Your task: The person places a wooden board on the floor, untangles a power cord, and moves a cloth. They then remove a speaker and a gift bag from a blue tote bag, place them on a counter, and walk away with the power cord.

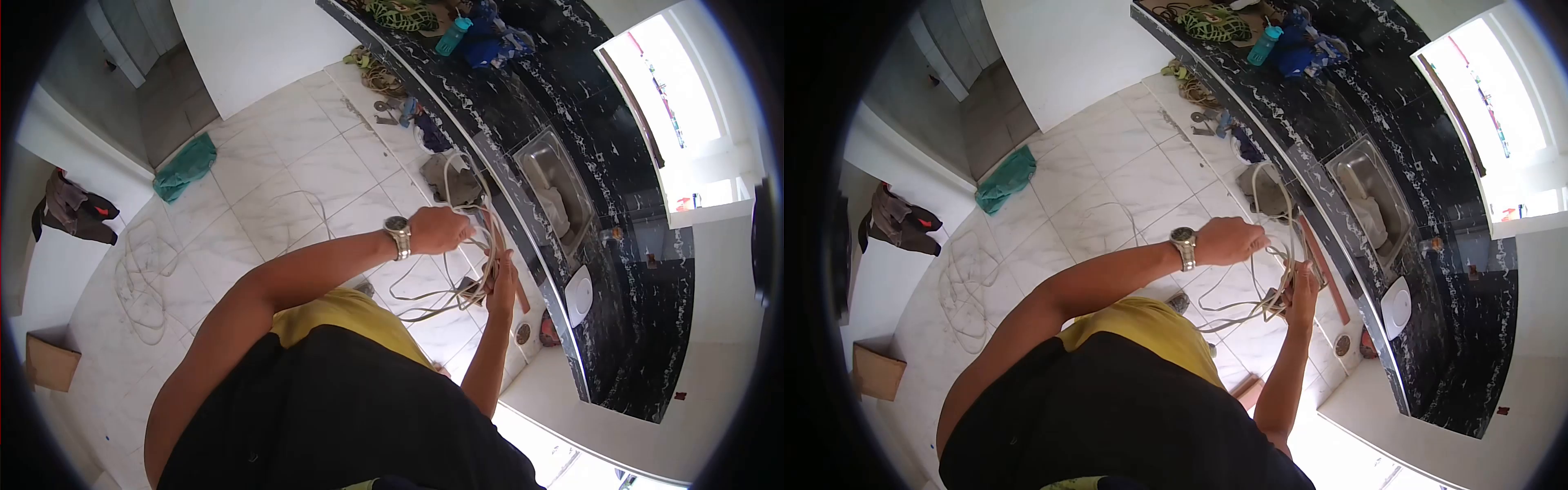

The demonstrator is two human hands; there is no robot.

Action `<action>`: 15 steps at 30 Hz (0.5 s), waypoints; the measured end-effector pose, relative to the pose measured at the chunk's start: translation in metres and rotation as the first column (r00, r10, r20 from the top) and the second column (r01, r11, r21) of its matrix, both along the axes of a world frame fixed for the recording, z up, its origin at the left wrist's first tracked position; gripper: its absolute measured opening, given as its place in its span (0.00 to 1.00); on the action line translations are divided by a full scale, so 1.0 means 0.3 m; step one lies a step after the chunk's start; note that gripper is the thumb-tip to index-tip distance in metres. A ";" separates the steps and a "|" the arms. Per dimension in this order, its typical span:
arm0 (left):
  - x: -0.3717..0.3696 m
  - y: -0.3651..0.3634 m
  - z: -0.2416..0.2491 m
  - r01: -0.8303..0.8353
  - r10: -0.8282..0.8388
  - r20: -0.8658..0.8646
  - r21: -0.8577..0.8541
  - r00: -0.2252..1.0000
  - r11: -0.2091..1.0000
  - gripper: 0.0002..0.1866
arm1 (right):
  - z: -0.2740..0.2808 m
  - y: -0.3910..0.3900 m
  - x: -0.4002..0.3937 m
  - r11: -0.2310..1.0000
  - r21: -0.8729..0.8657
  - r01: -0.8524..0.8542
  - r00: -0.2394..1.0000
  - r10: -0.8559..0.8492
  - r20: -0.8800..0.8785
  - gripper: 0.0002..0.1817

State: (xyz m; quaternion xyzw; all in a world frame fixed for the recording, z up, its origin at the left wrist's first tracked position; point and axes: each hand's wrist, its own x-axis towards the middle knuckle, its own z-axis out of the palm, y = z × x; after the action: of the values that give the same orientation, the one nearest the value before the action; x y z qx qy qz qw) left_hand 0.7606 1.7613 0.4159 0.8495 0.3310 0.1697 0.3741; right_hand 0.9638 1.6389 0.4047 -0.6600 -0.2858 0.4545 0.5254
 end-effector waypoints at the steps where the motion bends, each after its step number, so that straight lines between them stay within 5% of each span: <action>1: 0.044 -0.037 0.012 0.071 -0.069 -0.051 0.037 0.996 0.997 0.20 | 0.010 0.010 -0.025 1.000 0.024 -0.017 0.999 0.018 -0.045 0.29; 3: 0.085 -0.096 0.022 0.172 -0.166 -0.051 0.147 0.985 0.974 0.18 | 0.045 0.021 -0.040 0.969 0.025 -0.244 0.969 0.245 -0.033 0.26; 8: -0.020 -0.034 -0.051 0.159 -0.159 0.015 -0.041 0.987 0.986 0.16 | 0.098 0.025 -0.020 0.975 -0.066 -0.214 0.975 0.218 0.050 0.12; 11: -0.296 -0.004 -0.190 -0.139 0.162 0.221 -0.119 0.962 0.983 0.21 | 0.205 0.038 0.037 0.997 0.001 -0.077 0.992 0.077 0.103 0.13; 13: -0.520 -0.042 -0.266 -0.371 0.392 0.136 -0.154 0.910 0.916 0.21 | 0.281 0.046 0.076 0.994 0.039 0.107 0.965 -0.113 0.235 0.14; 15: -0.759 -0.135 -0.344 -0.625 0.635 0.081 -0.115 0.768 0.772 0.21 | 0.341 0.037 0.213 0.986 0.120 0.116 0.934 -0.149 0.324 0.14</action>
State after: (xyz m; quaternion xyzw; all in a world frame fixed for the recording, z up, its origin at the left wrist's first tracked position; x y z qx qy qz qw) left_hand 0.5330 1.7208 0.3126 0.6622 0.5813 0.3202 0.3480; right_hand 1.0276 1.6500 0.5071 -0.7180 -0.3472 0.2855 0.5314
